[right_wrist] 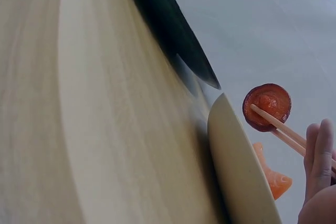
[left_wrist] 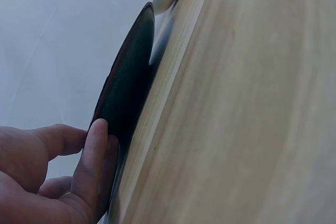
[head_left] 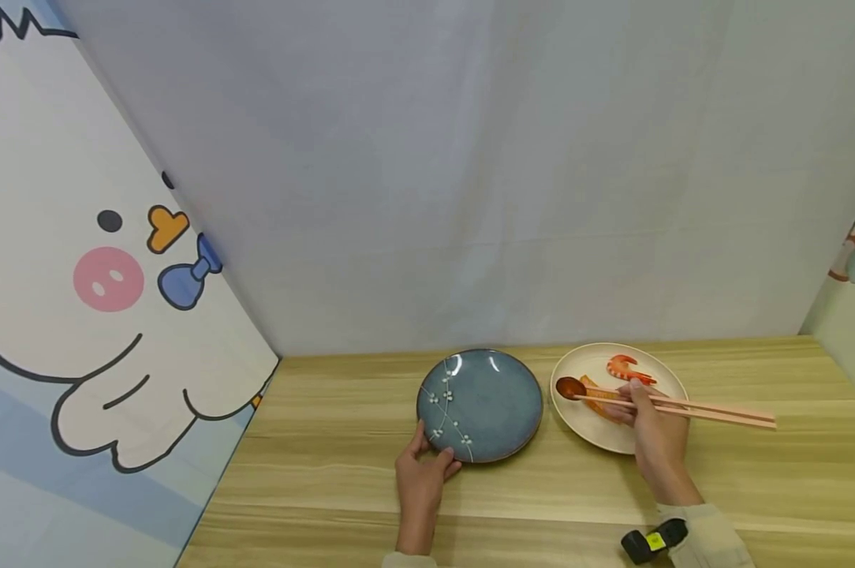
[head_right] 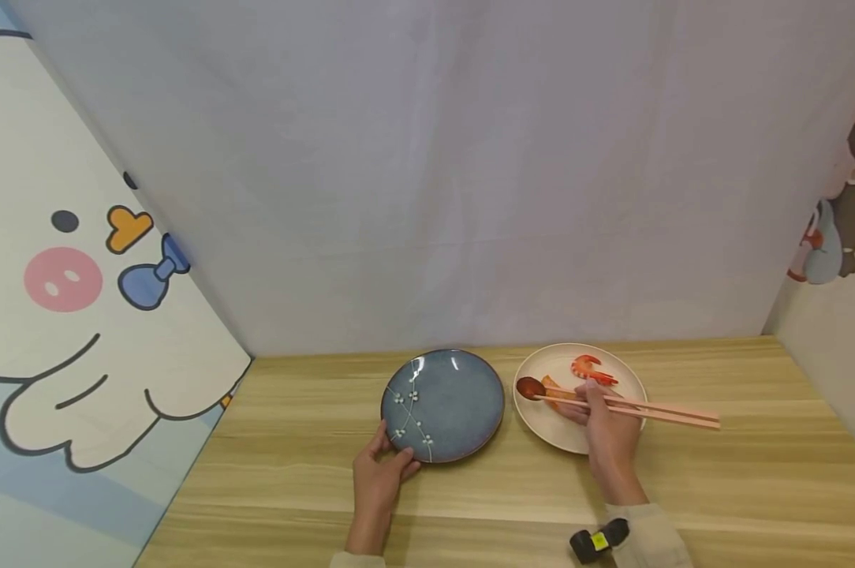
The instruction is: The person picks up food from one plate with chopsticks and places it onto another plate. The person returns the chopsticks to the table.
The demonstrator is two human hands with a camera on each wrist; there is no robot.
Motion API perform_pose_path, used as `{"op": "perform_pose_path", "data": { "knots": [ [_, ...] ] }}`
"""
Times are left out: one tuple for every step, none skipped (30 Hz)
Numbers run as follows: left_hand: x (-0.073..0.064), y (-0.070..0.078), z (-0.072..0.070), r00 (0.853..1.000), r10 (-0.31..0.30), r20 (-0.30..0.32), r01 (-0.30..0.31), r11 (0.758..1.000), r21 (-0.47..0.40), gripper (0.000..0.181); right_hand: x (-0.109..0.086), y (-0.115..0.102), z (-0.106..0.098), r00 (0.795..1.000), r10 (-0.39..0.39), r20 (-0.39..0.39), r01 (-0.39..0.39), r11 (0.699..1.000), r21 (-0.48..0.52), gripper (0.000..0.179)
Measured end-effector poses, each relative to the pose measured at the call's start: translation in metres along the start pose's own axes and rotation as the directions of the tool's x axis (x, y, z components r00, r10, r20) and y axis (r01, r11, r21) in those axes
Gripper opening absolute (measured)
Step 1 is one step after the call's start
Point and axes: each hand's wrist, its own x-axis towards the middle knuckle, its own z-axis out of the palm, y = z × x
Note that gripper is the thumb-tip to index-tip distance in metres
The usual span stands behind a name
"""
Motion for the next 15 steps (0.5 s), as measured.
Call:
{"op": "perform_pose_path", "data": {
  "knots": [
    [0.0000, -0.0001, 0.0000, 1.000, 0.001, 0.000, -0.001, 1.000, -0.002, 0.082, 0.0003, 0.0003, -0.0005, 1.000, -0.001, -0.005, 0.001, 1.000, -0.004, 0.036],
    [0.0001, -0.0002, 0.0000, 1.000, 0.002, 0.000, -0.002, 1.000, -0.003, 0.082, 0.0005, 0.0006, -0.0010, 1.000, -0.003, -0.007, 0.003, 1.000, -0.006, 0.035],
    [0.0001, -0.0002, 0.0000, 1.000, 0.003, -0.001, -0.003, 1.000, -0.002, 0.082, 0.0006, 0.0008, -0.0016, 1.000, -0.004, -0.007, 0.004, 1.000, -0.012, 0.034],
    [0.0001, -0.0003, 0.0000, 1.000, 0.004, -0.002, -0.004, 1.000, 0.000, 0.082, 0.0007, 0.0010, -0.0022, 1.000, -0.006, -0.006, 0.006, 1.000, -0.016, 0.033],
    [0.0001, -0.0003, 0.0000, 1.000, 0.005, -0.002, -0.005, 1.000, 0.002, 0.082, 0.0008, 0.0014, -0.0028, 1.000, -0.009, -0.003, 0.009, 1.000, -0.023, 0.032],
    [0.0002, -0.0004, 0.0001, 1.000, 0.005, -0.003, -0.005, 1.000, 0.006, 0.082, 0.0010, 0.0017, -0.0035, 1.000, -0.013, 0.000, 0.013, 0.999, -0.029, 0.032],
    [0.0003, -0.0003, 0.0001, 1.000, 0.005, -0.003, -0.005, 1.000, 0.008, 0.082, 0.0012, 0.0021, -0.0041, 1.000, -0.016, 0.002, 0.016, 0.999, -0.033, 0.032],
    [0.0004, -0.0004, 0.0001, 1.000, 0.005, -0.003, -0.005, 1.000, 0.010, 0.082, 0.0013, 0.0024, -0.0047, 1.000, -0.019, 0.005, 0.019, 0.999, -0.037, 0.032],
    [0.0006, -0.0004, 0.0002, 1.000, 0.006, -0.003, -0.006, 1.000, 0.014, 0.082, 0.0016, 0.0028, -0.0052, 1.000, -0.022, 0.008, 0.022, 0.999, -0.046, 0.032],
    [0.0007, -0.0005, 0.0003, 1.000, 0.006, -0.003, -0.006, 1.000, 0.016, 0.082, 0.0020, 0.0033, -0.0058, 1.000, -0.022, 0.009, 0.022, 0.998, -0.051, 0.032],
    [0.0009, -0.0006, 0.0003, 1.000, 0.006, -0.003, -0.006, 1.000, 0.017, 0.082, 0.0024, 0.0037, -0.0062, 1.000, -0.024, 0.008, 0.024, 0.998, -0.055, 0.033],
    [0.0010, -0.0007, 0.0004, 1.000, 0.005, -0.003, -0.005, 1.000, 0.018, 0.082, 0.0029, 0.0042, -0.0066, 1.000, -0.024, 0.008, 0.024, 0.998, -0.060, 0.033],
    [0.0011, -0.0007, 0.0005, 1.000, 0.005, -0.003, -0.005, 1.000, 0.018, 0.082, 0.0032, 0.0047, -0.0069, 1.000, -0.028, 0.009, 0.028, 0.997, -0.069, 0.033],
    [0.0012, -0.0008, 0.0006, 1.000, 0.005, -0.004, -0.005, 1.000, 0.019, 0.082, 0.0036, 0.0052, -0.0073, 0.999, -0.031, 0.010, 0.031, 0.997, -0.075, 0.033],
    [0.0012, -0.0008, 0.0008, 1.000, 0.004, -0.005, -0.004, 1.000, 0.021, 0.081, 0.0039, 0.0058, -0.0076, 0.999, -0.036, 0.011, 0.037, 0.996, -0.081, 0.033]
  ]
}}
